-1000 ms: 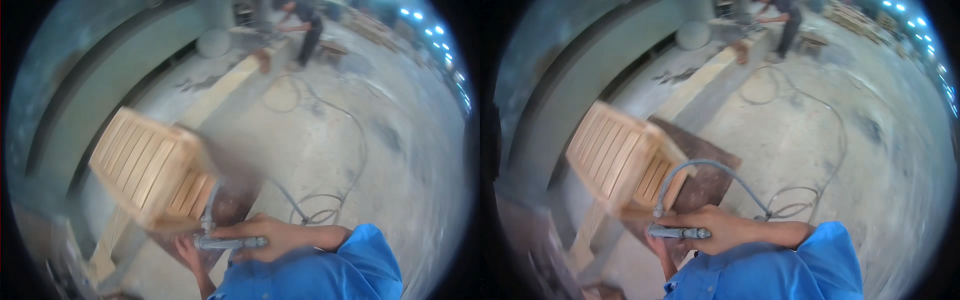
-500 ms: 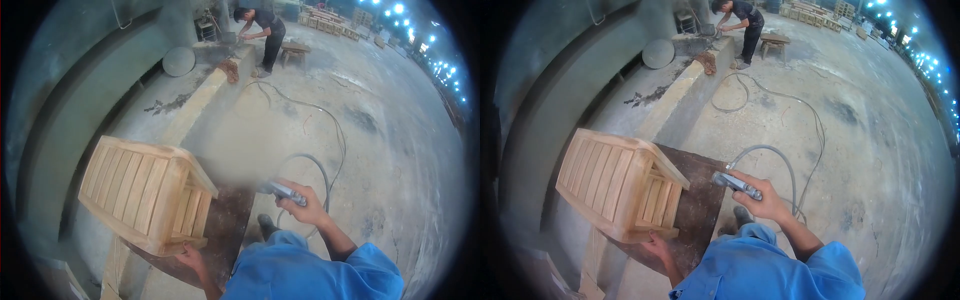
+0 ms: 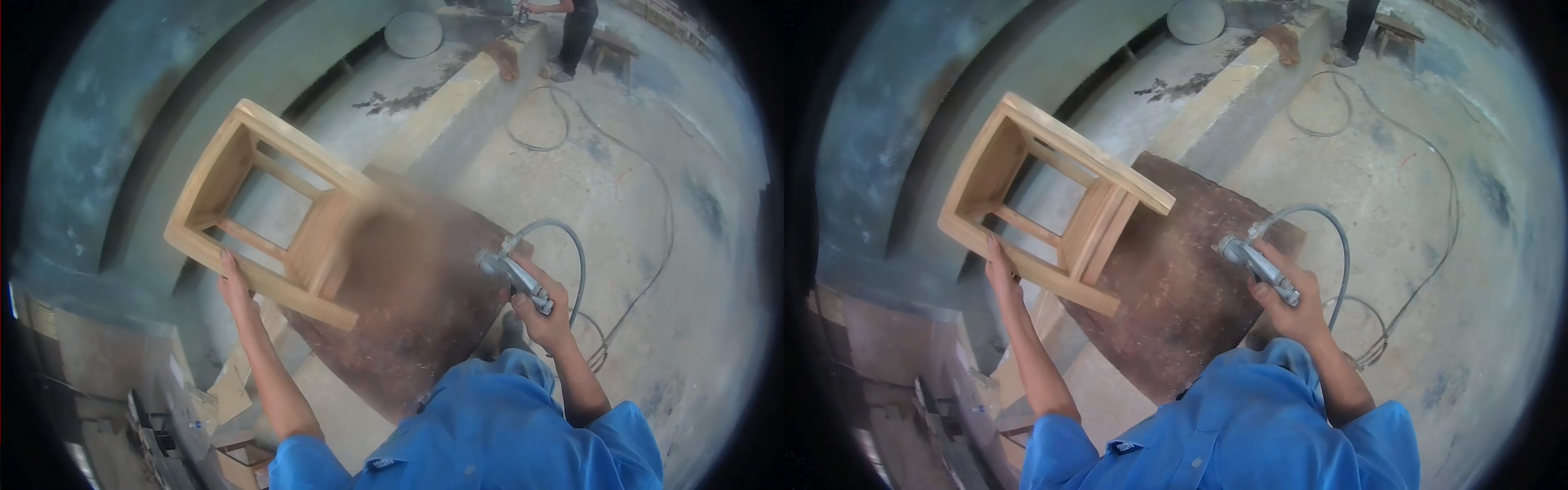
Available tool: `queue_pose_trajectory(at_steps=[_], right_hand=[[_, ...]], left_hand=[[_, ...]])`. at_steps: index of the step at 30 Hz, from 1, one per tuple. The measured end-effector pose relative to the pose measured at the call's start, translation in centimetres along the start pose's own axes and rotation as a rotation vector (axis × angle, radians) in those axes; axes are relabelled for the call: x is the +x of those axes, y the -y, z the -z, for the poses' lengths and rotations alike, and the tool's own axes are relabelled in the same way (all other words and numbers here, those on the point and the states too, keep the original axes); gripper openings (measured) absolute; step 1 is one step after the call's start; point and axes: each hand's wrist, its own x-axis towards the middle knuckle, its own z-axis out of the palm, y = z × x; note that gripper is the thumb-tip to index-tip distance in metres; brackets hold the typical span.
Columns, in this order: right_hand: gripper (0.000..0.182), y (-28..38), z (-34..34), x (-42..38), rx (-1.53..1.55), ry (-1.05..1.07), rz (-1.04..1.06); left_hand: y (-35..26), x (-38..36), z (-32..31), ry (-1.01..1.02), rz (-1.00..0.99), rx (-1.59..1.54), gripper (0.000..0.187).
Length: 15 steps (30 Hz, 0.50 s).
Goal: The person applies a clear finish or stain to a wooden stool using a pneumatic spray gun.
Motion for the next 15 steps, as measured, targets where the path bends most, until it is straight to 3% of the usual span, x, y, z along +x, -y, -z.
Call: queue_pose_trajectory(at_steps=[6,8,13,15], right_hand=[[0.05,-0.7,-2.9,3.1,0.15,-0.013,0.064],[0.051,-0.8,-3.6,3.7,0.164,0.116,0.088],[0.056,-1.1,-4.9,3.9,0.084,0.366,0.065],[0.057,-2.1,-5.0,4.3,0.018,0.282,0.06]], left_hand=[[-3.0,8.5,1.7,0.088,0.132,0.033,0.089],[-3.3,10.2,1.7,0.116,0.137,0.041,0.092],[-3.2,11.8,0.9,-0.035,0.129,0.057,0.09],[-2.7,11.8,0.4,-0.093,0.047,0.095,0.086]])
